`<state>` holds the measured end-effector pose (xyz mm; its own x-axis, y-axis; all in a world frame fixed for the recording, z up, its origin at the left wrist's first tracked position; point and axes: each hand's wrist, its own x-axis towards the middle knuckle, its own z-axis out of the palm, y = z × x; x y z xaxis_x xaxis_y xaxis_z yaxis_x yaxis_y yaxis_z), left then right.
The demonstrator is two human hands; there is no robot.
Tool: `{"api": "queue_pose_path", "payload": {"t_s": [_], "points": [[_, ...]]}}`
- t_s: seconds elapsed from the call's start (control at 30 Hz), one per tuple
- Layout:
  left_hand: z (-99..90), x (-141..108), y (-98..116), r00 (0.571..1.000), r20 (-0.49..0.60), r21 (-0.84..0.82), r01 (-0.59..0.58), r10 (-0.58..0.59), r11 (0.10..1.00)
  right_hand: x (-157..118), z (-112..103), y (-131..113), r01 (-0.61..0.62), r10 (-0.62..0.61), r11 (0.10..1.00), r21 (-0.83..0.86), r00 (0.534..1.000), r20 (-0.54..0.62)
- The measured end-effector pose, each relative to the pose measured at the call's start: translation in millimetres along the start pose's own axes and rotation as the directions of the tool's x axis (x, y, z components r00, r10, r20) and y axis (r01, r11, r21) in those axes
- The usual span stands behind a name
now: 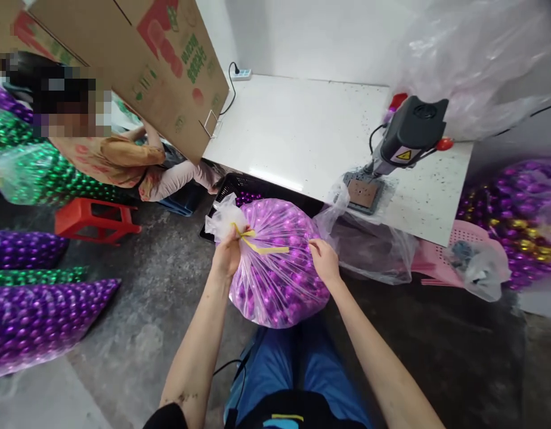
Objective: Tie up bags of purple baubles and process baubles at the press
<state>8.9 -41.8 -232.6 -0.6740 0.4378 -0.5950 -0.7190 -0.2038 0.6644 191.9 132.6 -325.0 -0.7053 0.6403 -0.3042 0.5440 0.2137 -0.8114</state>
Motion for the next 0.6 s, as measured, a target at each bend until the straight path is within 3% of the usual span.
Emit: {"api": "queue_pose_path", "payload": {"t_s": [0.1,0.23,0.43,0.53,0.6], "points": [[-5.8,-8,-4,0.986,0.127,0.018,0.107,-0.109,0.994,-22,-1,-44,0.073,-0.077,0.989,0.127,0.997,0.026],[-4.0,-14,-21,0.96,0.232,0.059,0.148,-0.158,0.987,-28,14,-95,0.127,-0.155,0.967,0.219,0.981,0.113],[1.0,-11,-34,0.986,0.119,0.171,0.093,-0.114,0.981,-17,30,-115,0.11,-0.141,0.969,0.222,0.982,0.128],[3.0,-6,-36,0.991,0.074,0.216,0.089,-0.107,0.972,-13,21,-118,0.071,-0.111,0.954,0.293,0.986,0.124],[6.3,-1,-35,0.991,0.005,0.23,0.129,-0.133,0.965,-14,4,-124,0.03,-0.088,0.926,0.376,0.987,0.137]]}}
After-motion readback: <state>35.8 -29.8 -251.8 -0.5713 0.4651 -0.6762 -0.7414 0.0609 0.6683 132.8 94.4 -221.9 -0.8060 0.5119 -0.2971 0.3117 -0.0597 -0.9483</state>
